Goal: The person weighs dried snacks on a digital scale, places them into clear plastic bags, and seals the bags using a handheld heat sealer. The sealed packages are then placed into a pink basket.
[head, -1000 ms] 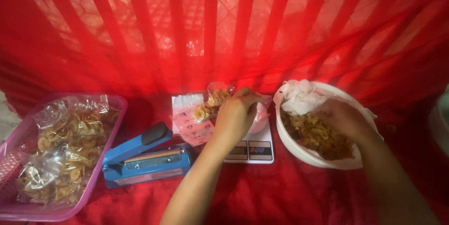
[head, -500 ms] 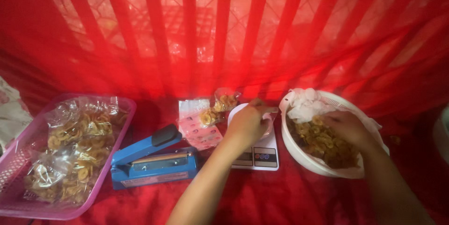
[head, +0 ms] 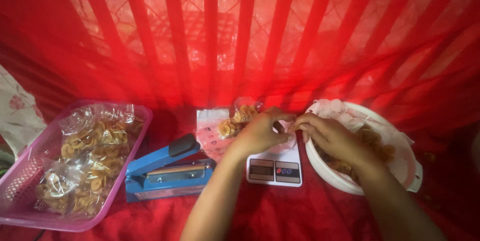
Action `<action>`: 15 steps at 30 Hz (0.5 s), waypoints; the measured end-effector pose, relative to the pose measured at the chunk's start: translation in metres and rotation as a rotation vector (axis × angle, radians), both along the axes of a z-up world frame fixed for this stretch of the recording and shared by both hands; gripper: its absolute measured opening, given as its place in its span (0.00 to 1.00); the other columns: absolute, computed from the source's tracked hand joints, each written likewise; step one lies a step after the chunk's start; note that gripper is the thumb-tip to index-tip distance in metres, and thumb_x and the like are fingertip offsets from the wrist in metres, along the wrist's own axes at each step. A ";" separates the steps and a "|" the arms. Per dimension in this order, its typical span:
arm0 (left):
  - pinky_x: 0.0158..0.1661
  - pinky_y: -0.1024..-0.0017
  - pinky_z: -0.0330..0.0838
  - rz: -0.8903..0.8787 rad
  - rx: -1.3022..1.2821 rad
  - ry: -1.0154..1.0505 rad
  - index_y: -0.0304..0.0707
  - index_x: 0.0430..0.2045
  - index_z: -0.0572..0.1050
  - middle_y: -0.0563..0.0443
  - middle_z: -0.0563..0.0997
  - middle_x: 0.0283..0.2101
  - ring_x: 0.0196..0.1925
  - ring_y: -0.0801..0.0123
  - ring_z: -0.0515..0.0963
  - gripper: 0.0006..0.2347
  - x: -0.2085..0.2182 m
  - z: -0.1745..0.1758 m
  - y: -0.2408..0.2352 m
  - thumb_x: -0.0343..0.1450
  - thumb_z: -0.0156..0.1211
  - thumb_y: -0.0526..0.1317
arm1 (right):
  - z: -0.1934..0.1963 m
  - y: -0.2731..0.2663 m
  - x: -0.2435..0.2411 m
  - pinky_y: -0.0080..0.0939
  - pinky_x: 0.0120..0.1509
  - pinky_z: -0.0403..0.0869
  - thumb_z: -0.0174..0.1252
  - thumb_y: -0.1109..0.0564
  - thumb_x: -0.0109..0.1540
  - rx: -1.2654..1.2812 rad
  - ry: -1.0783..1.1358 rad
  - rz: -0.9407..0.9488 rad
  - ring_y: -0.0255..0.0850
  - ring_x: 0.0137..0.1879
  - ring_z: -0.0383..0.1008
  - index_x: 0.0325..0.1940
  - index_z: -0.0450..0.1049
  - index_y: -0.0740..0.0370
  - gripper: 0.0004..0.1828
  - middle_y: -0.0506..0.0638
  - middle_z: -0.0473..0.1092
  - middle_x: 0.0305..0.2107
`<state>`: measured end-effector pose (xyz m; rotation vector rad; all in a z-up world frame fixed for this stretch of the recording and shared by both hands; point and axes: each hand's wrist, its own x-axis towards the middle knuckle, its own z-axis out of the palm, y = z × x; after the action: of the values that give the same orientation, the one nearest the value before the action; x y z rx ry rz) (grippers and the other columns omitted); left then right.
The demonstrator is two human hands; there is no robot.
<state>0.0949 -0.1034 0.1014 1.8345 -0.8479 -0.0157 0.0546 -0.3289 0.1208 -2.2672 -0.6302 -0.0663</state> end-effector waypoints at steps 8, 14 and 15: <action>0.39 0.72 0.77 -0.077 -0.024 0.129 0.34 0.53 0.78 0.45 0.84 0.45 0.38 0.70 0.83 0.23 -0.002 0.017 0.030 0.61 0.70 0.34 | 0.015 0.029 -0.010 0.38 0.40 0.76 0.50 0.56 0.67 -0.192 -0.053 -0.099 0.37 0.34 0.78 0.56 0.75 0.52 0.14 0.49 0.78 0.33; 0.38 0.71 0.77 -0.047 -0.026 0.086 0.32 0.50 0.79 0.44 0.83 0.45 0.37 0.69 0.83 0.20 -0.005 0.021 0.031 0.62 0.69 0.34 | 0.022 0.030 -0.012 0.38 0.41 0.77 0.57 0.56 0.63 -0.408 -0.355 -0.073 0.38 0.38 0.81 0.55 0.79 0.45 0.17 0.48 0.79 0.36; 0.38 0.71 0.76 -0.039 -0.008 0.066 0.32 0.50 0.79 0.44 0.83 0.45 0.37 0.69 0.83 0.20 -0.005 0.021 0.029 0.63 0.69 0.34 | 0.021 0.028 -0.012 0.38 0.41 0.77 0.58 0.56 0.62 -0.496 -0.358 -0.079 0.38 0.38 0.81 0.57 0.80 0.42 0.19 0.46 0.79 0.34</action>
<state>0.0896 -0.0745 0.1222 1.7999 -0.8358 -0.0969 0.0428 -0.3007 0.1418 -2.7904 -0.8106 -0.4007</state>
